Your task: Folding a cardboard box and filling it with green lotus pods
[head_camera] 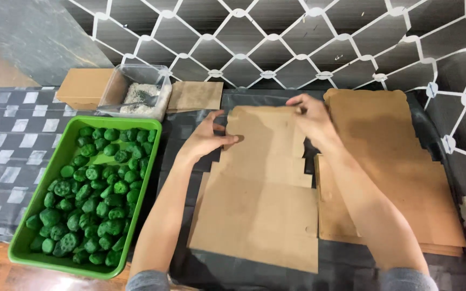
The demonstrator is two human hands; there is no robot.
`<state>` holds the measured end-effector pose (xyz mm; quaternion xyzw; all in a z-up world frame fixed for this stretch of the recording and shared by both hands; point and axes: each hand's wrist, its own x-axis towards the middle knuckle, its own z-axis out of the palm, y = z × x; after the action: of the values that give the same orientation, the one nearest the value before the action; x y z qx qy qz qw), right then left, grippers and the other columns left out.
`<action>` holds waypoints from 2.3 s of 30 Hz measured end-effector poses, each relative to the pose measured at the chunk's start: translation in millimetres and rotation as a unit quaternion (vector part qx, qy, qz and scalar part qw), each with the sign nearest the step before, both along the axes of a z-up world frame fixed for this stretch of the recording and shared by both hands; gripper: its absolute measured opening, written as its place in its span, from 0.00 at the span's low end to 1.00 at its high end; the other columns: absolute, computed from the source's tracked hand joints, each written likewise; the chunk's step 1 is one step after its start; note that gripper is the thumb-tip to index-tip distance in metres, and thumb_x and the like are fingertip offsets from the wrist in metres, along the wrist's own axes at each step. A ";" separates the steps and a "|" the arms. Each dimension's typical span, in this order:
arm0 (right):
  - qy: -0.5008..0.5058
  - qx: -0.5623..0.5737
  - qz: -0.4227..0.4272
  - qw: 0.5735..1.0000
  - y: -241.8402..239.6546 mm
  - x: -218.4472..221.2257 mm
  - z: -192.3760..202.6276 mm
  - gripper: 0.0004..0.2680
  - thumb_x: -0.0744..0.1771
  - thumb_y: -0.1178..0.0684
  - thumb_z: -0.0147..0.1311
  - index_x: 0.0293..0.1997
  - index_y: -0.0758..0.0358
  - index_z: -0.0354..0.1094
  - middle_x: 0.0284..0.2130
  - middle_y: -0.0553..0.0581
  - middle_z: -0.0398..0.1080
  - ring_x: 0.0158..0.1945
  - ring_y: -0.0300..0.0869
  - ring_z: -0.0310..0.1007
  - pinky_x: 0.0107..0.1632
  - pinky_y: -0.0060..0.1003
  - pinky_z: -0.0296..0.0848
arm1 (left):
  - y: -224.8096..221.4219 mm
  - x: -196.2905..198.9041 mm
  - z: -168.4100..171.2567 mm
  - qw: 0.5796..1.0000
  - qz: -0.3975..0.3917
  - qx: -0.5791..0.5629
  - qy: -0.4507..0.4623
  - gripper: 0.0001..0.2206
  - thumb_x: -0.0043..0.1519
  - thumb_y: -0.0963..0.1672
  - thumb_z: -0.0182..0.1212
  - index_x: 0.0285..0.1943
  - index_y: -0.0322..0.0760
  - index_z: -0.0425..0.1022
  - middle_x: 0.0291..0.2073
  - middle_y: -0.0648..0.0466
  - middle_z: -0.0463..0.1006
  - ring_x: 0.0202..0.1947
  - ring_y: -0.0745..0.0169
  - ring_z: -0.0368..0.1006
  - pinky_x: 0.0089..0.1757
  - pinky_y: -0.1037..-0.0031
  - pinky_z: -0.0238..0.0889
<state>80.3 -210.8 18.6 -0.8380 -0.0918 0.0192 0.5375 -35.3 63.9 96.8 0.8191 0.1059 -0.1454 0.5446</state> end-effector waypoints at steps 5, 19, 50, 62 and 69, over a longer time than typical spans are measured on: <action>-0.069 0.124 -0.060 0.988 4.4 9.0 42.3 0.13 0.63 0.61 0.49 0.50 0.59 0.75 0.40 0.59 0.74 0.44 0.41 0.70 0.48 0.35 0.71 | 10.8 -9.9 -20.4 0.988 0.007 -0.150 -0.043 0.45 0.53 0.41 0.74 0.77 0.27 0.46 0.47 0.39 0.76 0.47 0.47 0.78 0.46 0.67 0.74; -0.366 -0.042 -0.072 0.927 34.9 -48.5 120.4 0.22 0.64 0.69 0.60 0.61 0.66 0.52 0.53 0.63 0.55 0.58 0.52 0.61 0.60 0.46 0.63 | 1.5 34.6 -37.9 0.978 0.132 0.022 -0.162 0.15 0.51 0.37 0.69 0.48 0.31 0.80 0.36 0.53 0.85 0.34 0.65 0.82 0.36 0.78 0.70; -0.511 -0.256 0.213 0.793 71.7 -154.7 24.3 0.09 0.69 0.41 0.50 0.41 0.53 0.65 0.37 0.54 0.67 0.32 0.46 0.75 0.30 0.37 0.74 | 22.1 -9.2 -84.7 0.974 0.198 -0.027 -0.109 0.27 0.49 0.43 0.76 0.60 0.39 0.76 0.37 0.48 0.82 0.41 0.55 0.78 0.39 0.64 0.75; -0.606 -0.225 0.148 0.748 78.2 -158.5 39.9 0.17 0.64 0.65 0.44 0.54 0.44 0.64 0.31 0.54 0.60 0.22 0.38 0.62 0.24 0.23 0.67 | 22.4 -16.3 -53.5 0.956 0.177 -0.183 -0.145 0.22 0.51 0.39 0.75 0.55 0.33 0.76 0.32 0.50 0.78 0.32 0.61 0.74 0.29 0.73 0.75; -0.105 0.026 0.111 0.988 72.2 -137.1 46.0 0.17 0.62 0.61 0.55 0.57 0.54 0.75 0.45 0.57 0.80 0.23 0.42 0.77 0.26 0.33 0.76 | 23.4 -4.2 -26.7 0.980 0.131 -0.117 -0.093 0.23 0.52 0.41 0.74 0.57 0.28 0.75 0.32 0.51 0.75 0.31 0.62 0.72 0.29 0.73 0.73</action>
<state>-56.9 -138.7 64.7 -0.8060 -0.2404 -0.0121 0.5407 -39.5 87.4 70.0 0.7385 0.1431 -0.0072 0.6589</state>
